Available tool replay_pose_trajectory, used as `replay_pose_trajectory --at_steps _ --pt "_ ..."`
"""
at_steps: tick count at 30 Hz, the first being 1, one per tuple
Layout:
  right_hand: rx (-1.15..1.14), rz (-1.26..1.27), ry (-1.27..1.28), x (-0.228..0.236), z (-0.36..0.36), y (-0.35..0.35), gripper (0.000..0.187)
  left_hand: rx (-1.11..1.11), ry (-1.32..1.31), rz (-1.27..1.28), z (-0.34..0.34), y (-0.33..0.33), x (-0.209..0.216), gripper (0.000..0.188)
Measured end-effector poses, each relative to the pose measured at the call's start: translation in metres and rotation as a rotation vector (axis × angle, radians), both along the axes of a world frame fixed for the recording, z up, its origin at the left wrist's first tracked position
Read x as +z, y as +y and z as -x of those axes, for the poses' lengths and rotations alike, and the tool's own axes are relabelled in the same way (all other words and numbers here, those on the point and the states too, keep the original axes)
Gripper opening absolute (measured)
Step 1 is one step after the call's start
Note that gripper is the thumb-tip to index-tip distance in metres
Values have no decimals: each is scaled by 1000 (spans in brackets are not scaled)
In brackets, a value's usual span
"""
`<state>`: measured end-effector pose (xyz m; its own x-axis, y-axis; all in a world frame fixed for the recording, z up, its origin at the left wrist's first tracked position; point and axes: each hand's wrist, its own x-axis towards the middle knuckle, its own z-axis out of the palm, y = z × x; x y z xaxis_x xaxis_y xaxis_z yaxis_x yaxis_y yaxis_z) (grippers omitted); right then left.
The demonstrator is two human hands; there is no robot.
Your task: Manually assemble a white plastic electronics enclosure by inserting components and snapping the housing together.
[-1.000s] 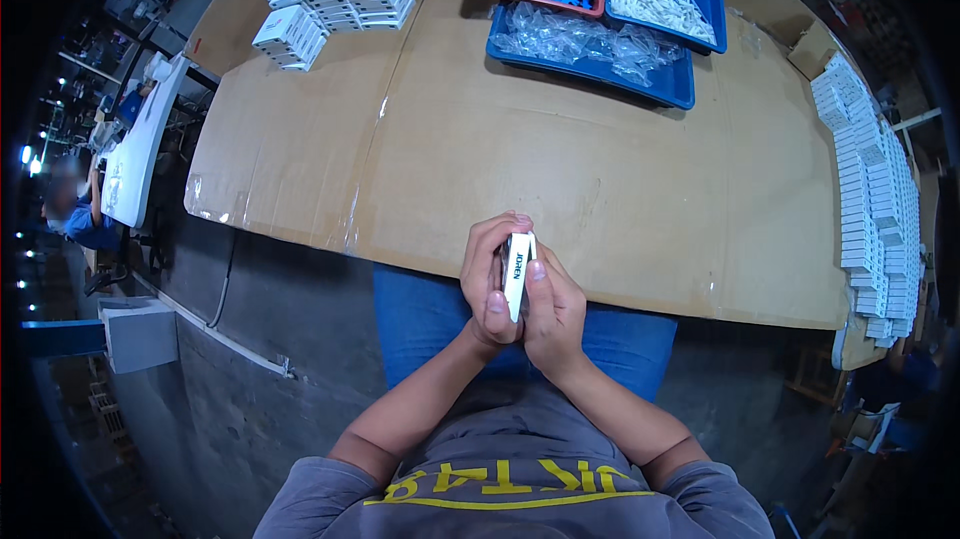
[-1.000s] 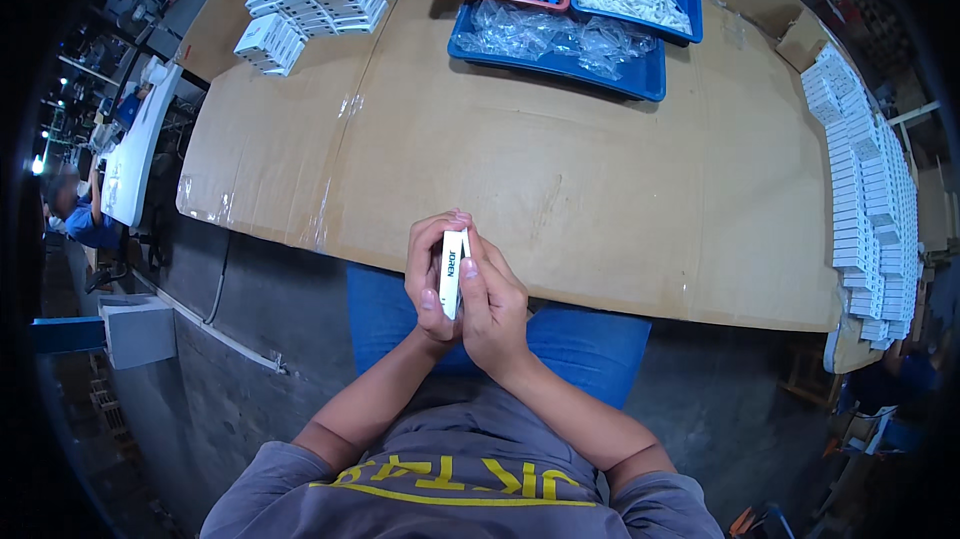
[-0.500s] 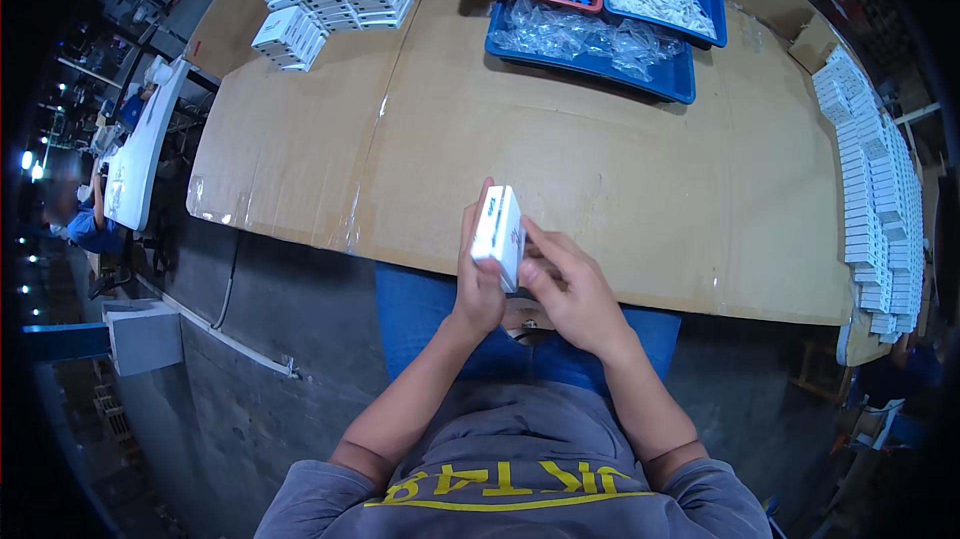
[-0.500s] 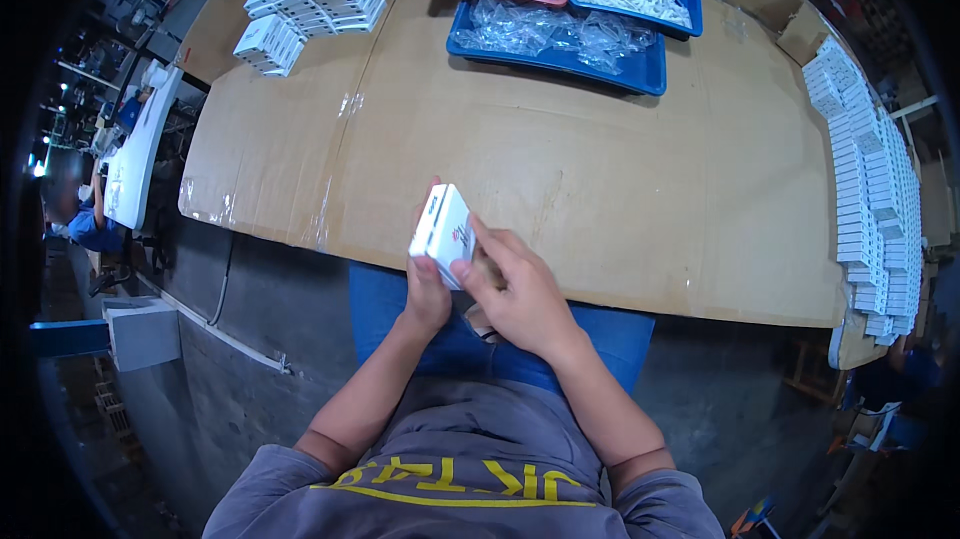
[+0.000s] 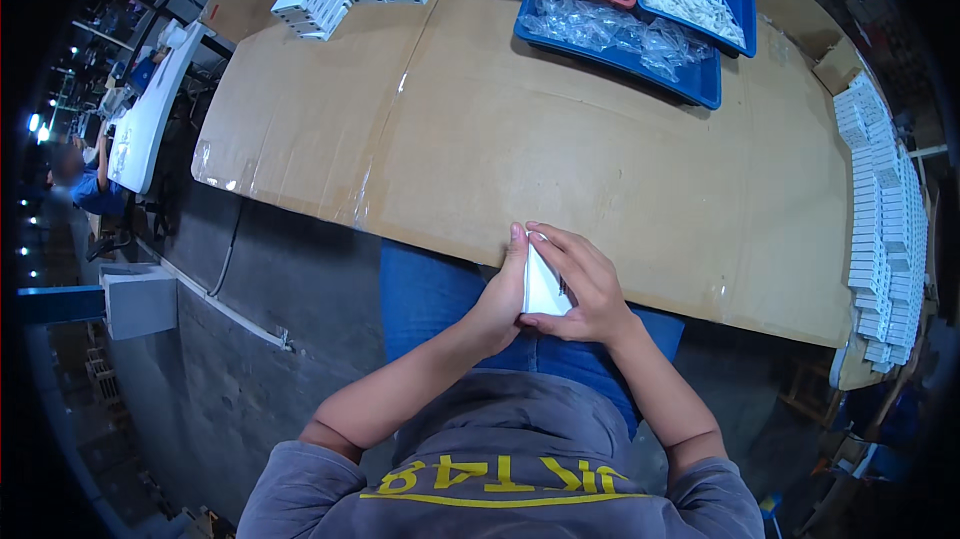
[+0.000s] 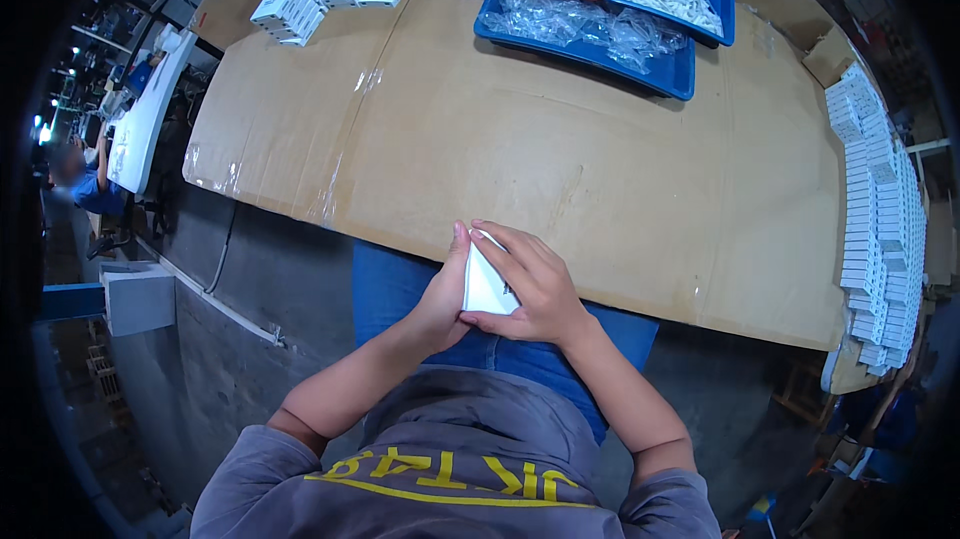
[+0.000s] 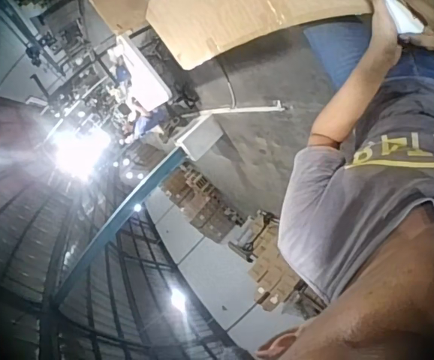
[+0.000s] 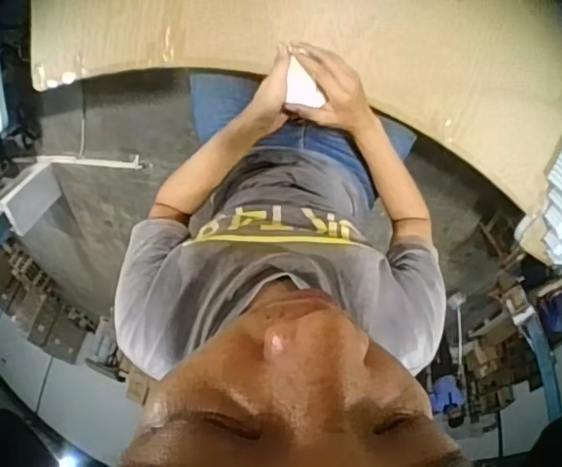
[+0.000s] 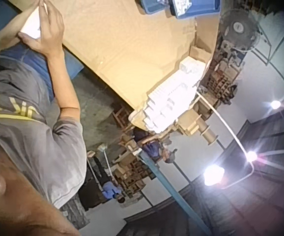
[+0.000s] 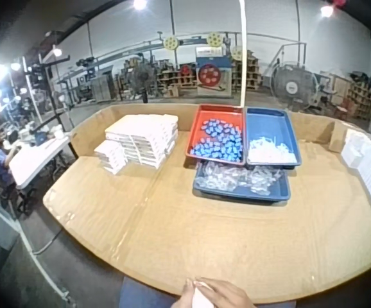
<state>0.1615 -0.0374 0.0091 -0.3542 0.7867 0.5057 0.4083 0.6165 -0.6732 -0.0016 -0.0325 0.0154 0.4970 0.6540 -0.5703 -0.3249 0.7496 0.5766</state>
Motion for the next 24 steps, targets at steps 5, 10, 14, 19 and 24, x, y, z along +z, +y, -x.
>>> replay_pose_trajectory --at_steps 5,10,14,19,24 --pt "-27 27 155 -11 6 6 82 16 -52 13 0 12 0 70" --pt "-49 103 332 -18 4 6 79 0 -76 43 1 22 -2 68" --pt "-164 393 1187 -8 -2 10 75 49 -231 205 -3 31 -6 71" --pt "-444 158 819 -3 -60 47 56 178 -127 -244 -16 49 -17 70" --pt "-532 143 7 4 -77 42 28 134 545 -1070 3 65 -28 51"
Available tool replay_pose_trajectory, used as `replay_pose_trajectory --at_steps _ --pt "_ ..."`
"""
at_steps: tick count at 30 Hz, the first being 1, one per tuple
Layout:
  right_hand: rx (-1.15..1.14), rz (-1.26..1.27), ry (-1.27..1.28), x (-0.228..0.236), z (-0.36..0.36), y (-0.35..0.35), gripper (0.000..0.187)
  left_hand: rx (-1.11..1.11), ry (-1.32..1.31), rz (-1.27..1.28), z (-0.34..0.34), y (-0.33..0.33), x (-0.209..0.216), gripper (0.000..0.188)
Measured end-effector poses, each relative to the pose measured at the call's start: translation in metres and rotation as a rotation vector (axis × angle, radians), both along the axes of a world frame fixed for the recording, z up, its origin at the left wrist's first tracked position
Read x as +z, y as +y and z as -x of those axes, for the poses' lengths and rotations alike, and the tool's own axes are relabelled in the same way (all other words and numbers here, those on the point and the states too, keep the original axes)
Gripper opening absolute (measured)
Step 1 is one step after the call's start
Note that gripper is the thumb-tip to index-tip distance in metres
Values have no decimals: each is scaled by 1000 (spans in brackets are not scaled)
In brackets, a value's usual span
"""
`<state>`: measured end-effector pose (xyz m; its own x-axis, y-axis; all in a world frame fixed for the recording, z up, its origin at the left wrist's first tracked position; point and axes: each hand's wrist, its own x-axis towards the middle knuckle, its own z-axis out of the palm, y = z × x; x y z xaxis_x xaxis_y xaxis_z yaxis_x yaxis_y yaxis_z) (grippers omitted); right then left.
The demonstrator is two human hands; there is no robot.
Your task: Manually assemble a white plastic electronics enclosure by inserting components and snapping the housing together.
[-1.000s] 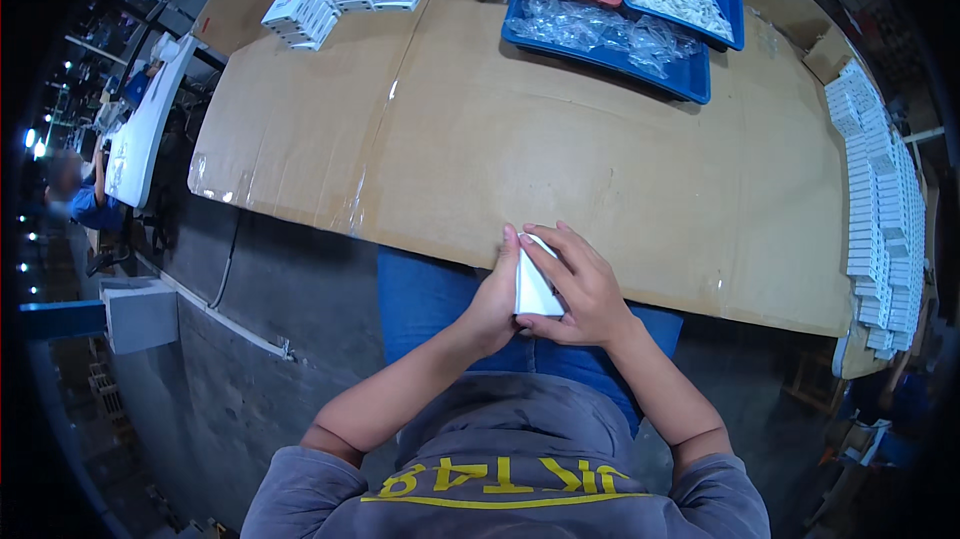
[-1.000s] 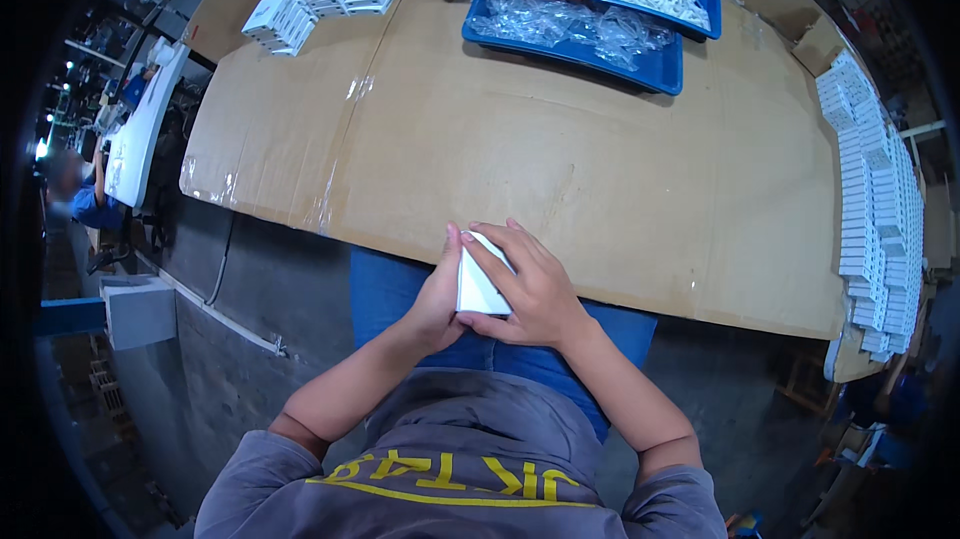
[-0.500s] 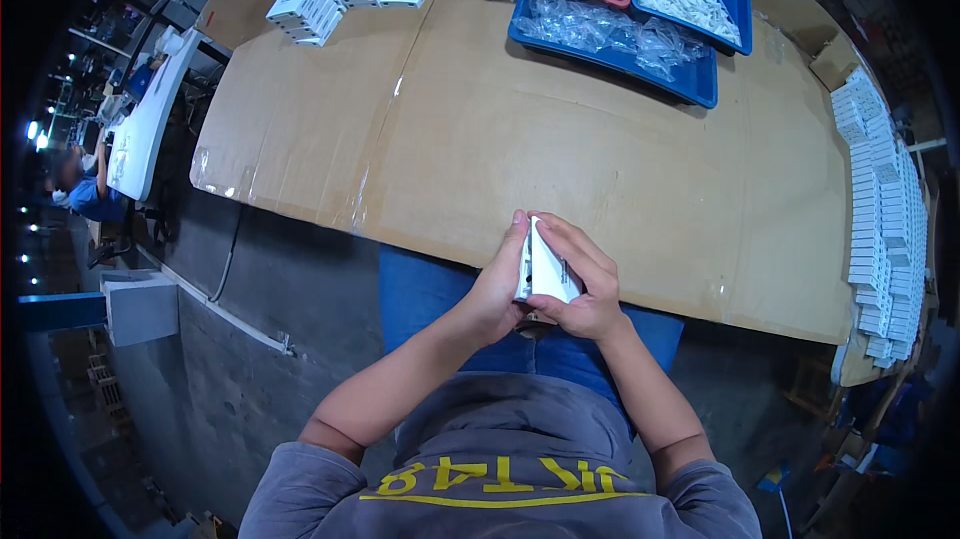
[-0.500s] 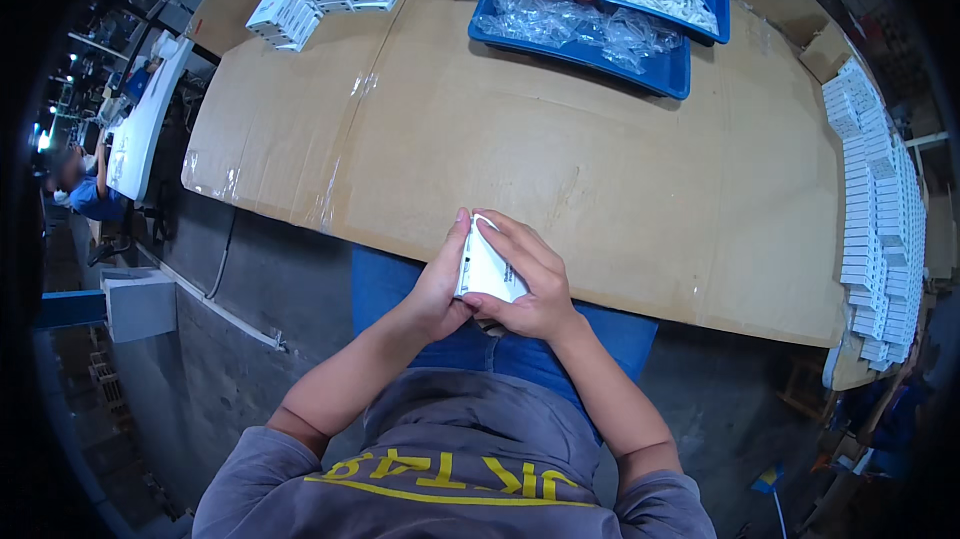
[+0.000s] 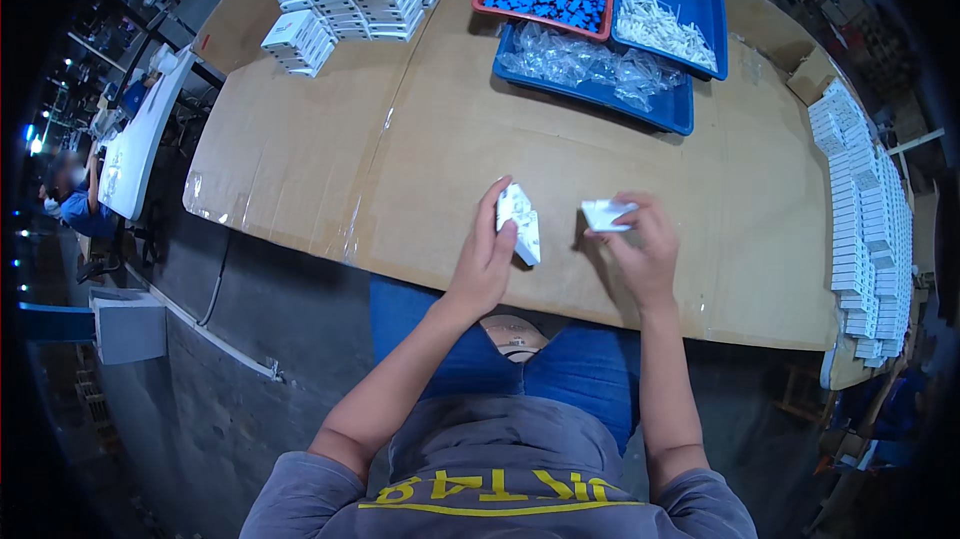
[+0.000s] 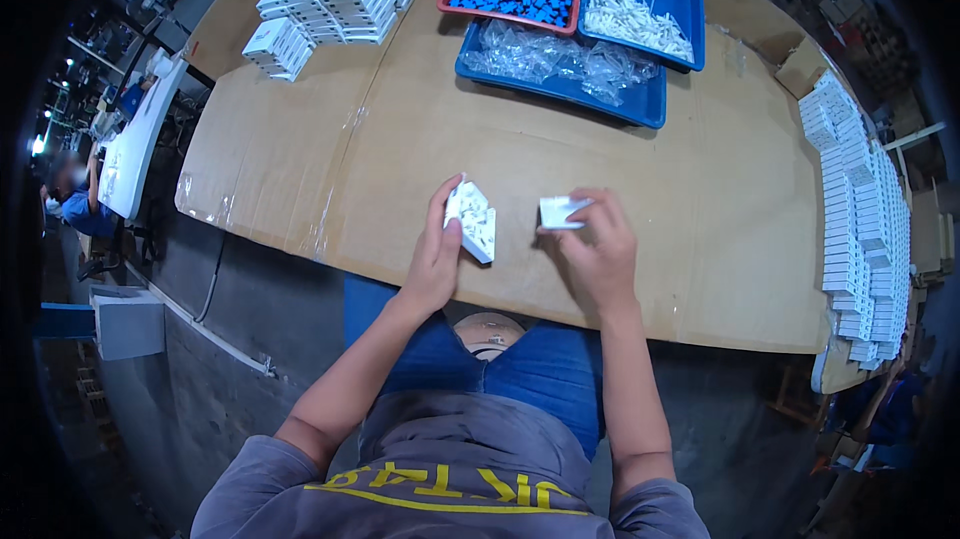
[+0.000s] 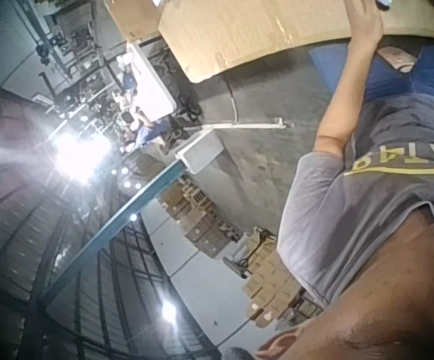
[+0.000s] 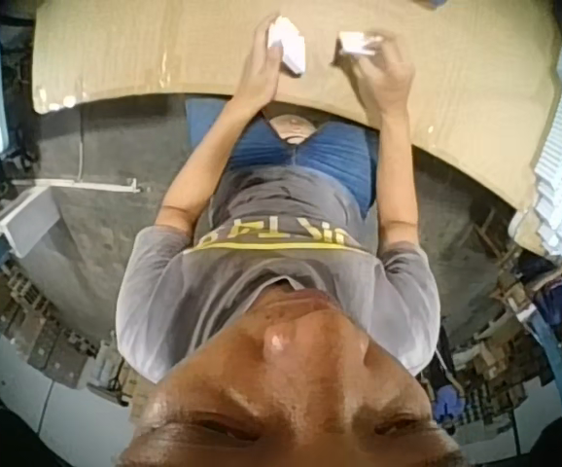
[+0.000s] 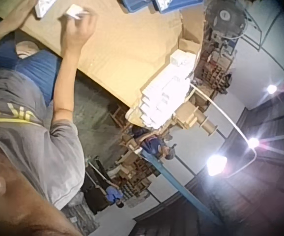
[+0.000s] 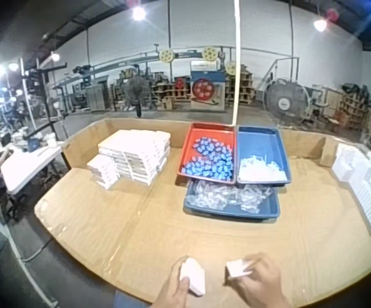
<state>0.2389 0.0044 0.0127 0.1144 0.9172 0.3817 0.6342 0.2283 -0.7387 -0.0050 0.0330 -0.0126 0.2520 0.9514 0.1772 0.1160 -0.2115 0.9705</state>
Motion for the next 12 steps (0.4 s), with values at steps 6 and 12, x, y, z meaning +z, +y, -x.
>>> replay_pose_trajectory --at_steps 6,12 --pt "80 53 -308 -10 6 -40 31 45 619 -244 47 -5 3 58" --pt "98 182 -354 -22 16 -60 42 -119 762 -277 40 1 -2 88"
